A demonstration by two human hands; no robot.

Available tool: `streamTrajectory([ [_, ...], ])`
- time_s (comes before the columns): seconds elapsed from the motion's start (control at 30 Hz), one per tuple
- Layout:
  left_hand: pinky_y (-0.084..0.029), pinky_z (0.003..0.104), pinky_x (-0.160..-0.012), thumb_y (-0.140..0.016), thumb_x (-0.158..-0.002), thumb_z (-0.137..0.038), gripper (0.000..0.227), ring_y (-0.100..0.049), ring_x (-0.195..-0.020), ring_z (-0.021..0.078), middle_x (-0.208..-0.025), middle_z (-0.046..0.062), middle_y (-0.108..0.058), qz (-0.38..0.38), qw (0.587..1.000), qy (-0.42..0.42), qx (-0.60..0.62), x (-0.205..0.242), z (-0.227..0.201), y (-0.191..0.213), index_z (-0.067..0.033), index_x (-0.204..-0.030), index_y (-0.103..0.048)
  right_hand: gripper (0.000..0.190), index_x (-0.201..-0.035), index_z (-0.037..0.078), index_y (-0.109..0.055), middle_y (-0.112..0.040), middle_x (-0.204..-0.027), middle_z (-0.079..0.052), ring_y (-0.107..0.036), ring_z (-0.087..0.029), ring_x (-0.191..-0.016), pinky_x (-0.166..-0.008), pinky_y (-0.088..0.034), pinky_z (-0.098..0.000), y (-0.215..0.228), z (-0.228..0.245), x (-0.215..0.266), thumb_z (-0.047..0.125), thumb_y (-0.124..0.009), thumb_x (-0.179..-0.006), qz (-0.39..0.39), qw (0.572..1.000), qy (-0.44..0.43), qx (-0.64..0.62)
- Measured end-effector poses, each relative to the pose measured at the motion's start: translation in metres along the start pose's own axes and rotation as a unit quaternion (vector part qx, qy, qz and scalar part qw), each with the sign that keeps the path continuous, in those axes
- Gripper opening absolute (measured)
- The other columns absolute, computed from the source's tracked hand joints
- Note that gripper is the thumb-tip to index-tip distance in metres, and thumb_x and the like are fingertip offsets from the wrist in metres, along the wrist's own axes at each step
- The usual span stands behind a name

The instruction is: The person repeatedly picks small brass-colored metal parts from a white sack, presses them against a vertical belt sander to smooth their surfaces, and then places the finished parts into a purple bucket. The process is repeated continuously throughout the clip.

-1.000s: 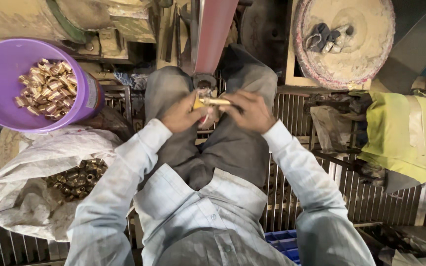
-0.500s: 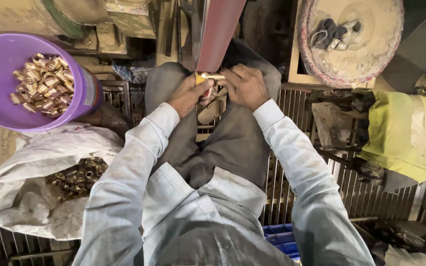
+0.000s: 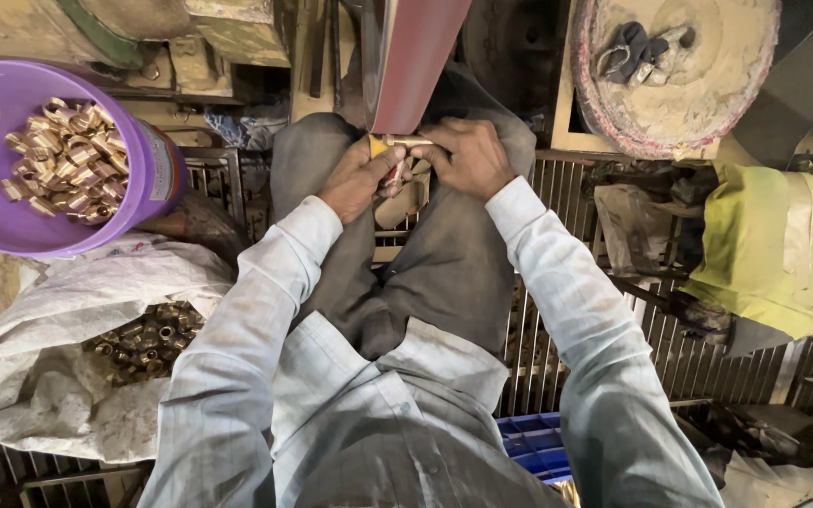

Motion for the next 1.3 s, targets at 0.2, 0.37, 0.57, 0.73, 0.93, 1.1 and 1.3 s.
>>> streamTrajectory([
  [0.2, -0.051, 0.024, -0.061, -0.060, -0.105, -0.025, 0.032, -0.055, -0.067, 0.0087, -0.090, 0.007, -0.065, -0.024, 1.000, 0.017, 0.004, -0.005, 0.007, 0.004, -0.0016, -0.126, -0.057, 0.022, -0.109, 0.002, -0.078, -0.075, -0.095, -0.017, -0.073, -0.033, -0.080, -0.072, -0.057, -0.0397, 0.000, -0.005, -0.004, 0.020, -0.076, -0.095, 0.047, 0.993, -0.069, -0.085],
  [0.37, -0.050, 0.024, -0.060, -0.059, -0.106, -0.024, 0.029, -0.056, -0.067, 0.0093, -0.090, 0.007, -0.065, -0.016, 1.000, 0.009, 0.004, -0.007, 0.011, 0.008, -0.0010, -0.124, -0.058, 0.026, -0.110, 0.000, -0.077, -0.076, -0.094, -0.017, -0.076, -0.025, -0.078, -0.070, -0.058, -0.0353, -0.004, -0.015, -0.008, 0.020, -0.077, -0.094, 0.077, 0.978, -0.114, -0.155],
  [0.57, -0.046, 0.024, -0.057, -0.059, -0.109, -0.027, 0.029, -0.053, -0.067, 0.0084, -0.089, 0.004, -0.063, 0.029, 1.000, 0.010, 0.003, 0.008, 0.002, 0.004, -0.0016, -0.123, -0.059, 0.025, -0.107, 0.003, -0.081, -0.073, -0.077, -0.013, -0.064, -0.020, -0.062, -0.060, -0.049, -0.0361, 0.002, -0.022, -0.015, 0.025, -0.076, -0.097, 0.184, 0.925, -0.239, -0.232],
  [0.73, -0.052, 0.031, -0.068, -0.063, -0.102, -0.031, 0.046, -0.064, -0.078, 0.0135, -0.092, 0.008, -0.067, -0.003, 0.971, -0.081, -0.226, 0.046, -0.004, -0.007, -0.0052, -0.137, -0.051, 0.026, -0.111, 0.004, -0.078, -0.069, -0.087, -0.011, -0.067, -0.028, -0.074, -0.067, -0.053, -0.0373, 0.025, 0.043, 0.030, 0.021, -0.081, -0.092, -0.020, 0.999, 0.018, -0.030],
  [0.93, -0.054, 0.033, -0.087, -0.067, -0.102, -0.034, 0.058, -0.069, -0.102, 0.0159, -0.111, 0.008, -0.071, -0.011, 0.904, -0.149, -0.401, 0.060, -0.009, -0.006, -0.0049, -0.147, -0.046, 0.032, -0.117, 0.005, -0.073, -0.065, -0.097, -0.007, -0.064, -0.027, -0.084, -0.077, -0.051, -0.0408, 0.034, 0.078, 0.050, 0.011, -0.080, -0.087, -0.100, 0.986, 0.090, 0.095],
  [1.1, -0.055, 0.029, -0.068, -0.063, -0.100, -0.024, 0.056, -0.064, -0.075, 0.0129, -0.094, 0.007, -0.069, 0.010, 0.971, -0.039, -0.237, 0.027, -0.004, 0.002, -0.0079, -0.148, -0.039, 0.033, -0.118, 0.004, -0.071, -0.065, -0.102, -0.009, -0.062, -0.028, -0.089, -0.079, -0.051, -0.0412, 0.026, 0.057, 0.029, 0.011, -0.080, -0.087, -0.093, 0.984, 0.107, 0.111],
  [1.3, -0.050, 0.025, -0.060, -0.057, -0.105, -0.017, 0.025, -0.057, -0.071, 0.0092, -0.091, 0.004, -0.064, 0.028, 0.999, -0.028, -0.028, 0.005, -0.002, 0.000, -0.0029, -0.125, -0.057, 0.030, -0.117, 0.005, -0.072, -0.063, -0.103, -0.010, -0.062, -0.030, -0.091, -0.081, -0.051, -0.0417, 0.012, 0.032, 0.018, 0.008, -0.079, -0.088, -0.096, 0.982, 0.101, 0.129],
])
Point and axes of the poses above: each hand's wrist, its own x-axis away from the middle knuckle, its own y-axis out of the back of the hand, z = x × y, the point moved 2 cm from there along -x, towards the middle knuckle
